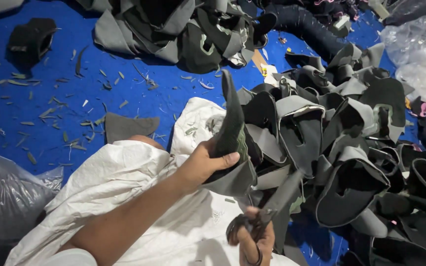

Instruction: Trim excess fabric and material from shoe upper components using scissors.

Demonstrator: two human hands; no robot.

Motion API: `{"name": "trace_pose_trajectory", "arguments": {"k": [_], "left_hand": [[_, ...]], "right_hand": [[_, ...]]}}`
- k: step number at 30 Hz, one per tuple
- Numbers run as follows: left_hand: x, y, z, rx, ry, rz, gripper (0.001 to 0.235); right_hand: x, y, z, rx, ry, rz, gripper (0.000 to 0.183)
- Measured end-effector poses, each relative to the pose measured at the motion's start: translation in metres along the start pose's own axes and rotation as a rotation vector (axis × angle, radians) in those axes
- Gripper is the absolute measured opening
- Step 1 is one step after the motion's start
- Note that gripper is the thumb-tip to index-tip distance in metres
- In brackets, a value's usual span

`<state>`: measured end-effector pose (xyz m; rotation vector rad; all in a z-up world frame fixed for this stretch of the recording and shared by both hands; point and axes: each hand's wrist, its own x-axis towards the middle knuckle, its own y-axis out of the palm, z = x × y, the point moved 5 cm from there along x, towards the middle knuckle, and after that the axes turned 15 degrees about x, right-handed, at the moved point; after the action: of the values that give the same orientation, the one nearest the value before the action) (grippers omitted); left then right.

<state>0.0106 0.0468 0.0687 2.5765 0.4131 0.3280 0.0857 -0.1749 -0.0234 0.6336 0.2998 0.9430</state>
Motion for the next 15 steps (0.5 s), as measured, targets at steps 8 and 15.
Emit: {"name": "trace_pose_trajectory", "arguments": {"k": [8, 15], "left_hand": [[-0.022, 0.053, 0.009, 1.182, 0.09, -0.227, 0.019], [-0.016, 0.046, 0.04, 1.103, 0.002, -0.195, 0.017]], "right_hand": [[0.007, 0.018, 0.036, -0.501, -0.465, -0.112, 0.075], [0.008, 0.022, 0.029, -0.659, -0.392, -0.266, 0.067]]}}
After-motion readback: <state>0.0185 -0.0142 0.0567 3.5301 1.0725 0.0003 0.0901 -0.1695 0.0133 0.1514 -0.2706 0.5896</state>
